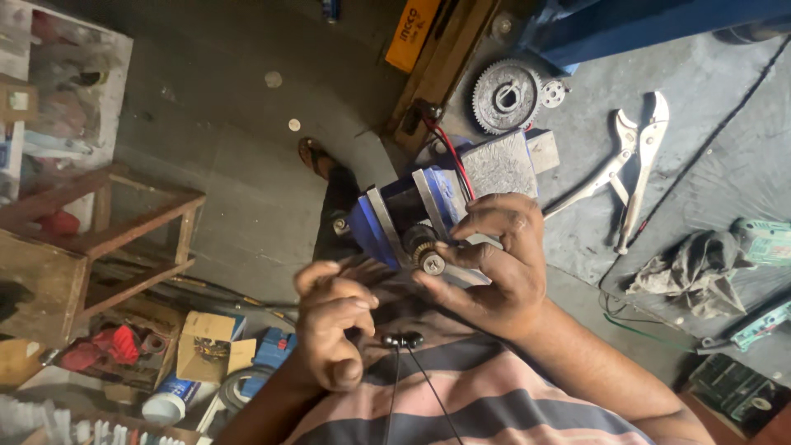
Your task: The person grips a drill chuck with locking pliers and works on a disassembled power drill on the workbench. They use a screwdriver on the chuck, apply oil from a squeeze bottle to the chuck and gear parts, and repeatedly turn and fit the chuck components by hand before wiping their hands with a rag.
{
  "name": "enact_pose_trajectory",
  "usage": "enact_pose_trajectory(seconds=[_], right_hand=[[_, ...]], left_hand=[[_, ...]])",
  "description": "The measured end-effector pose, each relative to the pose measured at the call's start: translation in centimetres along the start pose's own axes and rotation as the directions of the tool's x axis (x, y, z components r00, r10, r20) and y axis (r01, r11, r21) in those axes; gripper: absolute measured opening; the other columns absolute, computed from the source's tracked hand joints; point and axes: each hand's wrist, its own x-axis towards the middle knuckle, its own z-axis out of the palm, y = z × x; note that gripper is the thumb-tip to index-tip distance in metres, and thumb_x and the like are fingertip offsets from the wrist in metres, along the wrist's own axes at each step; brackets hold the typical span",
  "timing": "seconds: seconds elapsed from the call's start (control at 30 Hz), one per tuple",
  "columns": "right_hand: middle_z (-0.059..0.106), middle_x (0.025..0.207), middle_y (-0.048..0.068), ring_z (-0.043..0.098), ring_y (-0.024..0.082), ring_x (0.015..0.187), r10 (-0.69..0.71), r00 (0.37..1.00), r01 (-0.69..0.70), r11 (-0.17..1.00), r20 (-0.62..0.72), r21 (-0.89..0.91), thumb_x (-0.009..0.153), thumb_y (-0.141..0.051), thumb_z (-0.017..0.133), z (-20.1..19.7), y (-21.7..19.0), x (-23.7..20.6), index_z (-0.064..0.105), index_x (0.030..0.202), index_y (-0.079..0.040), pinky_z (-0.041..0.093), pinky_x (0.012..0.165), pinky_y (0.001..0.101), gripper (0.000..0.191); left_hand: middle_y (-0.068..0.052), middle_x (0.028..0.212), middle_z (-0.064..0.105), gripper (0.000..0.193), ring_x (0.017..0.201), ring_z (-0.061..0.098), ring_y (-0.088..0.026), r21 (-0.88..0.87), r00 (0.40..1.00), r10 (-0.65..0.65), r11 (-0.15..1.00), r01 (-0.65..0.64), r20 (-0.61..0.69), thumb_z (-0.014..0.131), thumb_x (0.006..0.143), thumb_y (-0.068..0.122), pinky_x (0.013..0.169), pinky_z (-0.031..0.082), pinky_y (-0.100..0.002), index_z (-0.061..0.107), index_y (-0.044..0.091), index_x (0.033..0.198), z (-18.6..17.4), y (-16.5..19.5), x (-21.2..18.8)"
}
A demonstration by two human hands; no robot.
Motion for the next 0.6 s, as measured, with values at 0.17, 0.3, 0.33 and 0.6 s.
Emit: enact_pose_trajectory(seconds=[0.17, 0.3, 0.33, 0.6], right_hand=[[0.061, 0.107, 0.01, 0.059, 0.034, 0.106, 0.013, 1.0, -0.014, 1.0, -0.008, -0.009, 0.072, -0.018, 0.097, 0.1, -0.2, -0.5, 0.067, 0.086, -0.006, 0.049, 0.092, 0.046, 0.036], [0.062, 0.108, 0.011, 0.058, 0.035, 0.107, 0.012, 1.0, -0.012, 1.0, -0.013, -0.021, 0.07, -0.02, 0.096, 0.1, -0.3, -0.7, 0.067, 0.087, -0.006, 0.048, 0.093, 0.0476, 0.037], [0.062, 0.109, 0.011, 0.058, 0.035, 0.107, 0.003, 1.0, -0.004, 1.0, -0.011, -0.025, 0.07, -0.021, 0.096, 0.1, -0.2, -0.7, 0.067, 0.087, -0.007, 0.048, 0.093, 0.048, 0.037], [0.061, 0.108, 0.011, 0.058, 0.034, 0.106, -0.003, 1.0, 0.003, 1.0, 0.024, -0.012, 0.07, -0.025, 0.098, -0.1, 0.4, -0.5, 0.068, 0.087, -0.006, 0.047, 0.092, 0.047, 0.039]], left_hand=[[-0.029, 0.159, 0.042, 0.106, 0.154, 0.037, -0.035, -0.066, 0.995, -0.022, 0.998, 0.016, -0.095, 0.023, 0.099, 0.083, 0.133, 0.006, -0.058, 0.027, -0.008, 0.154, 0.9, 0.6, 3.2], [-0.024, 0.167, 0.036, 0.109, 0.162, 0.03, -0.038, 0.101, 0.995, 0.095, 0.99, -0.097, 0.024, 0.014, 0.098, 0.079, 0.128, -0.018, -0.062, 0.01, -0.012, 0.157, 2.2, 2.8, 6.0], [-0.025, 0.166, 0.035, 0.109, 0.159, 0.032, -0.037, 0.01, 0.995, 0.096, 0.995, -0.096, 0.03, 0.016, 0.098, 0.08, 0.124, -0.021, -0.062, 0.008, -0.013, 0.155, 1.8, 3.2, 5.8], [-0.025, 0.149, 0.056, 0.111, 0.138, 0.058, -0.035, -0.348, 0.992, -0.042, 0.937, -0.002, -0.119, 0.04, 0.092, 0.081, 0.117, 0.016, -0.059, 0.029, -0.01, 0.154, 0.7, 1.4, 3.2]])
